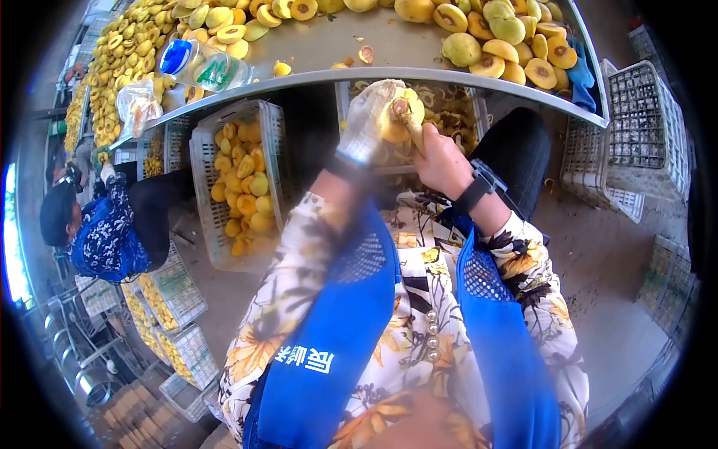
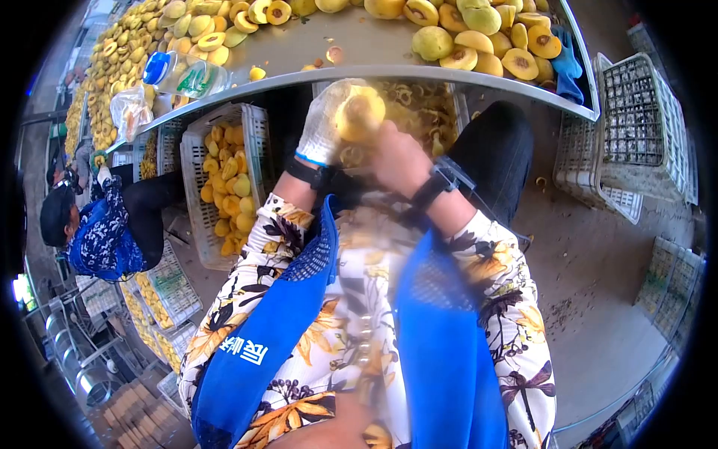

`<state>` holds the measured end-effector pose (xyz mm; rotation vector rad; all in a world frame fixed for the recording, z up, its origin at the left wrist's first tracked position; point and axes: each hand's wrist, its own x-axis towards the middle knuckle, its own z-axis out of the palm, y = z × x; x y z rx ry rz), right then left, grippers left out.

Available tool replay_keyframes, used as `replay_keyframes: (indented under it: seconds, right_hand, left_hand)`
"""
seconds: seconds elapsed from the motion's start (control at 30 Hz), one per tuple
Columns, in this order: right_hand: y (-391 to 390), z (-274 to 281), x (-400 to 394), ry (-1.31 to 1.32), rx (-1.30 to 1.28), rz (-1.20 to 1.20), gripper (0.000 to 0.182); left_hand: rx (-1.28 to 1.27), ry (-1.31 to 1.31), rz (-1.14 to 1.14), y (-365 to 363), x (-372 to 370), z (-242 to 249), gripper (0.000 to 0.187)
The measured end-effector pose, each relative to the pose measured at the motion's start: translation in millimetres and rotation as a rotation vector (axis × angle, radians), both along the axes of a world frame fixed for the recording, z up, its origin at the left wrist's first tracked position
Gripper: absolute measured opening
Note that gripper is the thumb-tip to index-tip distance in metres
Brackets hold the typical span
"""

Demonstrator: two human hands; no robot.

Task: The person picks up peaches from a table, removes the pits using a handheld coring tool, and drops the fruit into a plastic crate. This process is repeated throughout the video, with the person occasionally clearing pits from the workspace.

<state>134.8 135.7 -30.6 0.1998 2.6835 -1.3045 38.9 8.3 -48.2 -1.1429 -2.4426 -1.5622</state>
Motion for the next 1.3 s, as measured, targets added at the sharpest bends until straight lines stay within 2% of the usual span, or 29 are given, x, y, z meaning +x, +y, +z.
replay_keyframes:
  seconds: [0.1,0.13,0.23,0.33,0.43,0.57,0.67,0.77,0.9,0.93,1.03,1.1,1.2,1.3]
  right_hand:
    - [0,5,-1,-0.054,-0.007,0.062,0.024]
    - [-3,6,-1,-0.072,-0.036,0.047,0.024]
    - [-10,2,-4,-0.095,-0.103,-0.022,0.025]
    - [-18,-3,-5,-0.079,-0.155,-0.119,0.026]
    - [-21,-4,-2,-0.084,-0.161,-0.181,0.027]
    - [-20,6,3,-0.072,-0.187,-0.215,0.028]
    - [-19,4,7,-0.097,-0.184,-0.188,0.028]
    - [-16,5,6,-0.125,-0.190,-0.131,0.025]
    - [-17,8,3,-0.227,-0.355,-0.061,0.016]
    - [-18,10,1,-0.265,-0.420,-0.056,0.014]
    - [-21,0,-2,-0.268,-0.671,-0.090,0.010]
    - [-21,-2,-4,-0.285,-0.818,-0.134,0.010]
    - [-23,5,-4,-0.382,-0.926,-0.175,0.010]
    - [-22,10,-2,-0.450,-0.905,-0.162,0.010]
  left_hand:
    - [0.162,-0.546,-0.147,-9,-14,-8,0.028]
    - [0.474,-1.108,-0.133,-9,-12,0,0.029]
    - [0.582,-1.042,-0.114,-9,-10,-5,0.030]
    - [0.780,-1.029,0.052,2,7,0,0.028]
    - [0.595,-0.682,0.249,9,16,-7,0.027]
    - [0.473,-0.345,0.268,15,29,7,0.026]
    - [0.530,-0.611,0.224,15,22,3,0.026]
    - [0.462,-0.838,0.023,2,5,8,0.027]
    - [0.236,-0.846,-0.291,-14,-28,-4,0.029]
    - [0.297,-0.976,-0.386,-16,-35,-14,0.034]
    - [0.478,-1.374,-0.350,-16,-47,-25,0.038]
    - [0.597,-1.367,-0.263,-14,-24,12,0.037]
    - [0.753,-1.257,-0.115,-7,-2,22,0.023]
    - [0.595,-1.204,0.212,1,9,18,0.017]
